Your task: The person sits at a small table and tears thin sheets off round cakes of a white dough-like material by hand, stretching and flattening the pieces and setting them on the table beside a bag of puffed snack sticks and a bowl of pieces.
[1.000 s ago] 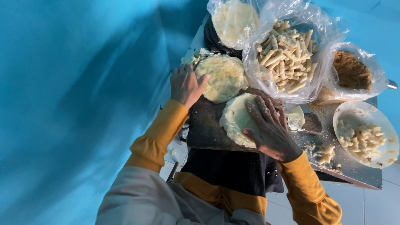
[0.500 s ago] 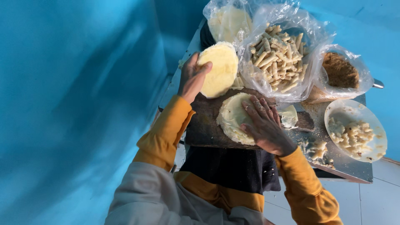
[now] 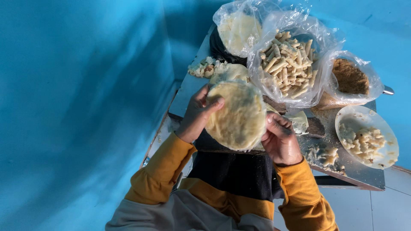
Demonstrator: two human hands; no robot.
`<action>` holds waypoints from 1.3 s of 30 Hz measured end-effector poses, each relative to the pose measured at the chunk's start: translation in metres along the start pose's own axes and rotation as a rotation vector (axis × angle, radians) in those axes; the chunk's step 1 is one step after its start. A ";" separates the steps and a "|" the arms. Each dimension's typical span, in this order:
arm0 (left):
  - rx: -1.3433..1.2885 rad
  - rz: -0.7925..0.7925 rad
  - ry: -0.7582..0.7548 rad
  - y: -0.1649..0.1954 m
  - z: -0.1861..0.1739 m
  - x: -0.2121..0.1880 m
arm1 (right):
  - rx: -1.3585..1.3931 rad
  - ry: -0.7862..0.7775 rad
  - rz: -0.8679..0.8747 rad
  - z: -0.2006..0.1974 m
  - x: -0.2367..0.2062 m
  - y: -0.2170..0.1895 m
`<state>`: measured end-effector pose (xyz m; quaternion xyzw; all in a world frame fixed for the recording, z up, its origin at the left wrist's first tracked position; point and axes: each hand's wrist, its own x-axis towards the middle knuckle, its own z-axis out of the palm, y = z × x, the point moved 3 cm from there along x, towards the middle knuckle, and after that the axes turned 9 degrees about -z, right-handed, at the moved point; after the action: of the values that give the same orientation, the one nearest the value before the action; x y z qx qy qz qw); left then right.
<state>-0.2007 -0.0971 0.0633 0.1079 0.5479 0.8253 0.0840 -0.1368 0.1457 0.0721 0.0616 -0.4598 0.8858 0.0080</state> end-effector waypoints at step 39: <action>0.723 0.413 0.363 0.052 0.078 -0.088 | -0.542 -0.066 -0.170 0.069 -0.033 -0.010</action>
<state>-0.0954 -0.0706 0.1332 0.0911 0.7738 0.5859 -0.2230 -0.0963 0.0972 0.1158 0.1245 -0.6732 0.7241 0.0835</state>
